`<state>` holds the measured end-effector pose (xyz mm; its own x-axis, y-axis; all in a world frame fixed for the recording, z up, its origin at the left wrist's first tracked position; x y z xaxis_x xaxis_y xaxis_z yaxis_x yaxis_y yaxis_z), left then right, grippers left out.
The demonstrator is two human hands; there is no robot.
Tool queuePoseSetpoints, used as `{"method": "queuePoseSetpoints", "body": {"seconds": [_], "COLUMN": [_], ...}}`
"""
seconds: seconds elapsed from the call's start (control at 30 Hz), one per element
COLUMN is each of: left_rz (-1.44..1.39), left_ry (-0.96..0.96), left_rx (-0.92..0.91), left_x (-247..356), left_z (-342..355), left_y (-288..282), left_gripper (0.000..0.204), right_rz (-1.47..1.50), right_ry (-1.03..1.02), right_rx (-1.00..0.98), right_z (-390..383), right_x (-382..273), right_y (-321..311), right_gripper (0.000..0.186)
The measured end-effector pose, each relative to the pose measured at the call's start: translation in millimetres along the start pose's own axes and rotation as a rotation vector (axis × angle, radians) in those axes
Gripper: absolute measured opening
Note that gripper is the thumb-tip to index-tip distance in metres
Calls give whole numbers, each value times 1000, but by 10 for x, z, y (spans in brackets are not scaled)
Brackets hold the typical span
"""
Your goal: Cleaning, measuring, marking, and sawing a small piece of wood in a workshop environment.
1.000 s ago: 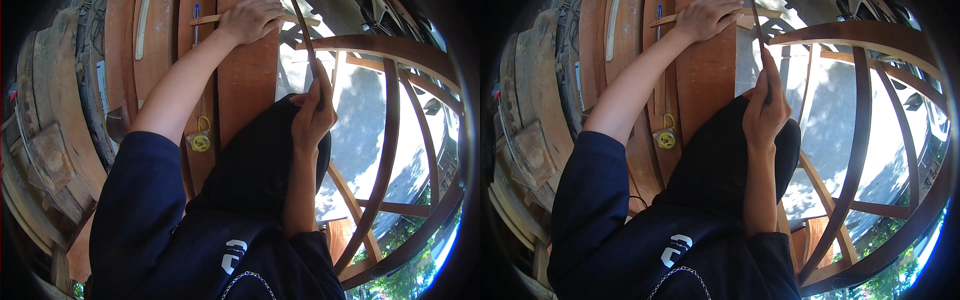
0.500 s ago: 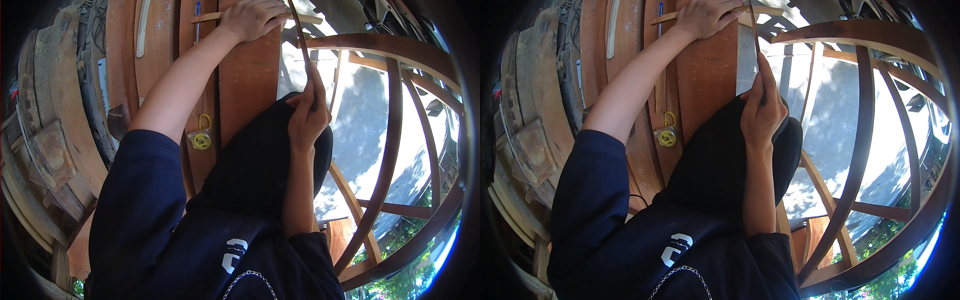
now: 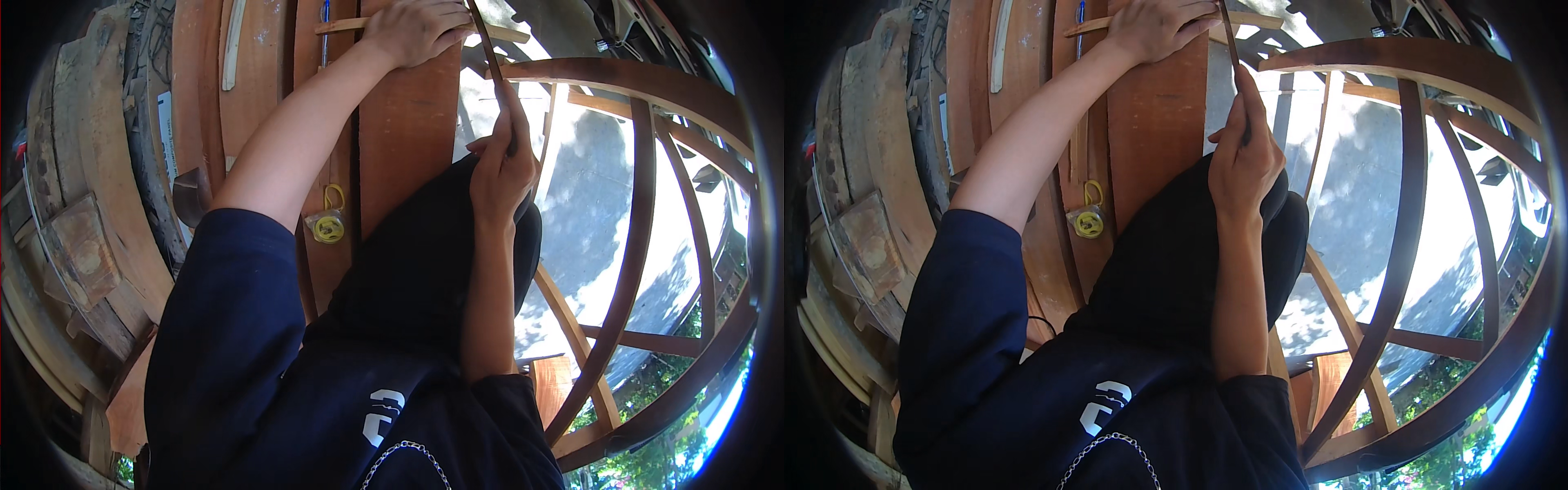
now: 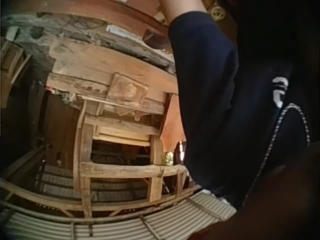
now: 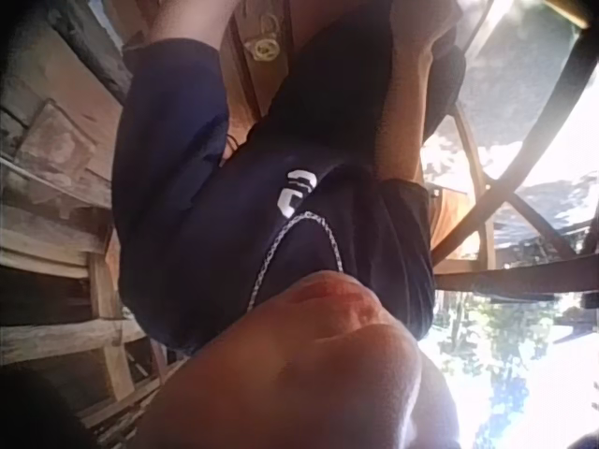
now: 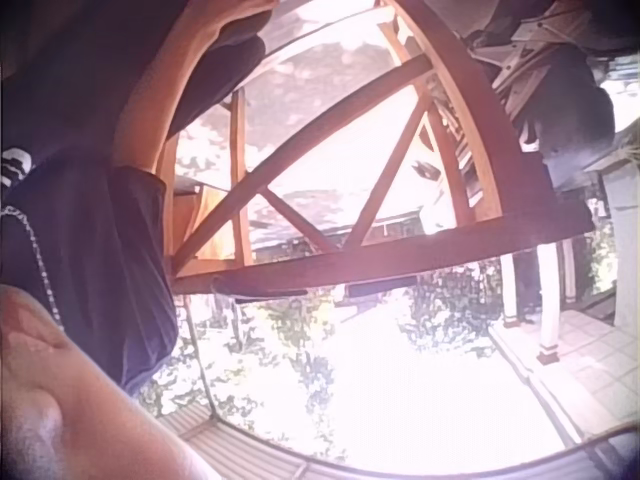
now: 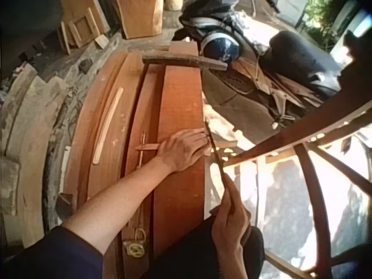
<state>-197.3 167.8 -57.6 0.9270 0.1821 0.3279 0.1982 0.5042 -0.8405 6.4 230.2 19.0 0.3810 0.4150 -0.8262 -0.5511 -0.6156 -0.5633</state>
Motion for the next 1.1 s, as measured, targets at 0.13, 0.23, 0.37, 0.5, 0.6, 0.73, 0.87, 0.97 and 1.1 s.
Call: {"method": "queuePoseSetpoints", "body": {"seconds": [0.13,0.23,0.37,0.5,0.6,0.73,0.87,0.97,1.1], "left_rz": [-28,-17,-24,8,8,16,16,21,26], "left_ry": [15,12,7,2,1,-4,0,11,6], "left_rx": [-21,-3,-24,-36,-41,-55,-50,-65,-35], "left_x": [-8,-7,-19,-27,-29,-35,-29,-24,-13], "left_z": [-9,-18,-23,-24,-29,-34,-31,-30,-30], "left_y": [26,45,65,68,84,105,97,96,72], "left_gripper": [40,40,40,40,40,41,41,42,41], "right_rz": [85,58,-11,14,24,27,-7,4,22], "right_ry": [5,-50,-61,-43,-45,-68,-42,-31,-30], "right_rx": [128,88,104,109,111,83,99,89,97], "right_z": [-31,-80,-117,-120,-120,-112,-115,-121,-95], "right_x": [10,-9,6,20,16,10,35,44,62], "right_y": [-94,-87,-98,-97,-94,-73,-86,-86,-76], "right_gripper": [33,33,33,33,33,33,33,33,33]}}
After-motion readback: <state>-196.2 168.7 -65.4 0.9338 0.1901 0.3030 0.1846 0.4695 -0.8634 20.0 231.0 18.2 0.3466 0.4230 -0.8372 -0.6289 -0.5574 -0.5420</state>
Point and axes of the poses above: each hand's wrist, its own z-axis towards the middle knuckle, its own y-axis out of the palm, x = y × z, the point moved 6 cm from there along z, towards the middle knuckle, and after that the axes turned 10 degrees about y, right-handed, at the moved point
